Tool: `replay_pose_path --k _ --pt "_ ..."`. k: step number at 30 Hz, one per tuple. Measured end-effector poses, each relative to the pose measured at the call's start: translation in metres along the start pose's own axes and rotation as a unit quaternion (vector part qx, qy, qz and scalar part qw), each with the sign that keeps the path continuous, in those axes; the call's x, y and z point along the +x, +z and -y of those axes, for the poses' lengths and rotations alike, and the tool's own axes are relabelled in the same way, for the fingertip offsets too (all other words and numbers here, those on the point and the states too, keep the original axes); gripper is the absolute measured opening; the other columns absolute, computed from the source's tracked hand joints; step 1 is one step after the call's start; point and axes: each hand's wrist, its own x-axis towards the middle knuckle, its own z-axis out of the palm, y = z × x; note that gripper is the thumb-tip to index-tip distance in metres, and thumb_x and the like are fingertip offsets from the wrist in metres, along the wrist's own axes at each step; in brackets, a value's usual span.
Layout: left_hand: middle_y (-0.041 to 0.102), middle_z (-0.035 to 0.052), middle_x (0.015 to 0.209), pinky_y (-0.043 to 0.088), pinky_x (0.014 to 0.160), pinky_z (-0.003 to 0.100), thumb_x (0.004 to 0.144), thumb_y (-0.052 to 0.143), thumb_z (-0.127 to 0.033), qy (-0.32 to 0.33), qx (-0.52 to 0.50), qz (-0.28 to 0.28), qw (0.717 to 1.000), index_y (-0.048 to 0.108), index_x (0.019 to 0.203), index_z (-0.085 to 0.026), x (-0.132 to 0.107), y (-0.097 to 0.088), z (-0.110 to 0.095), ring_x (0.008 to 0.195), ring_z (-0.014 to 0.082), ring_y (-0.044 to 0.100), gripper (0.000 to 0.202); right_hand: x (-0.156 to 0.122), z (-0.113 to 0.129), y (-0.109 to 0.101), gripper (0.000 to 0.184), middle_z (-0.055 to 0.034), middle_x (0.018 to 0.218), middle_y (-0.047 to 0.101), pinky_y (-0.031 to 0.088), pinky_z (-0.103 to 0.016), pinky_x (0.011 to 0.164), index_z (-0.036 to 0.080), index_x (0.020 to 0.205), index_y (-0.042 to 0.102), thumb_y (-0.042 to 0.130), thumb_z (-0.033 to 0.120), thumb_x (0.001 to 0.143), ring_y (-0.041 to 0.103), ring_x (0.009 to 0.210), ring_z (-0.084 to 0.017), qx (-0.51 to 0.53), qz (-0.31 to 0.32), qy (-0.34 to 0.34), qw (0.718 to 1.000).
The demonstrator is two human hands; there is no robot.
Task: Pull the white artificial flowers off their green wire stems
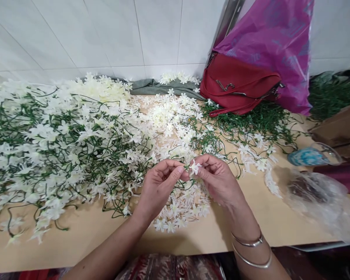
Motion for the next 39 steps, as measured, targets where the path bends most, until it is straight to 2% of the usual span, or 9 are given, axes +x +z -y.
replay_pose_path --k 9,15,20,25,30,39 --pt "0.077 0.0034 0.08 0.058 0.081 0.03 0.093 0.072 -0.031 0.03 0.026 -0.001 0.999 0.071 0.091 -0.018 -0.004 0.001 0.002 0.078 0.0164 0.072 0.013 -0.001 -0.004 0.001 0.02 0.0012 0.074 0.07 0.047 -0.027 0.064 0.025 0.083 0.078 0.089 0.039 0.075 0.058 0.066 -0.014 -0.019 -0.004 -0.017 1.0" --pt "0.076 0.0028 0.085 0.056 0.081 0.029 0.099 0.065 -0.03 0.099 0.152 -0.017 0.983 0.07 0.095 -0.02 -0.007 -0.005 0.012 0.08 0.0169 0.071 0.012 -0.001 -0.003 0.003 0.015 -0.0003 0.081 0.073 0.05 -0.029 0.07 0.023 0.082 0.075 0.085 0.034 0.081 0.063 0.074 -0.016 -0.07 0.007 -0.034 0.997" --pt "0.076 0.0031 0.087 0.057 0.081 0.03 0.1 0.064 -0.032 0.074 0.097 -0.032 0.992 0.067 0.096 -0.02 -0.007 -0.005 0.028 0.082 0.0182 0.073 0.014 -0.001 -0.004 0.009 0.013 0.0007 0.077 0.072 0.054 -0.03 0.072 0.023 0.085 0.073 0.081 0.034 0.086 0.067 0.072 -0.016 -0.054 0.045 -0.004 0.998" --pt "0.074 0.0031 0.084 0.056 0.08 0.029 0.099 0.065 -0.033 0.05 0.052 -0.052 0.996 0.066 0.094 -0.017 -0.005 -0.007 0.041 0.081 0.0169 0.071 0.017 0.002 -0.01 0.012 0.015 0.0004 0.075 0.072 0.054 -0.029 0.069 0.022 0.086 0.072 0.08 0.034 0.086 0.066 0.069 -0.015 -0.065 0.046 0.003 0.997" --pt "0.074 0.003 0.083 0.056 0.08 0.028 0.099 0.065 -0.032 0.039 0.031 -0.05 0.997 0.066 0.093 -0.016 -0.004 -0.009 0.044 0.08 0.0164 0.071 0.017 0.004 -0.013 0.014 0.015 0.0008 0.074 0.07 0.054 -0.028 0.069 0.021 0.085 0.071 0.08 0.034 0.086 0.066 0.069 -0.015 -0.057 0.049 0.023 0.997" --pt "0.073 0.0027 0.081 0.055 0.078 0.027 0.099 0.064 -0.029 0.046 0.061 -0.053 0.996 0.068 0.093 -0.016 -0.004 -0.008 0.045 0.078 0.015 0.069 0.015 0.005 -0.016 0.013 0.016 0.0008 0.073 0.07 0.054 -0.028 0.069 0.021 0.084 0.07 0.08 0.033 0.085 0.066 0.069 -0.014 -0.054 0.059 0.034 0.996"
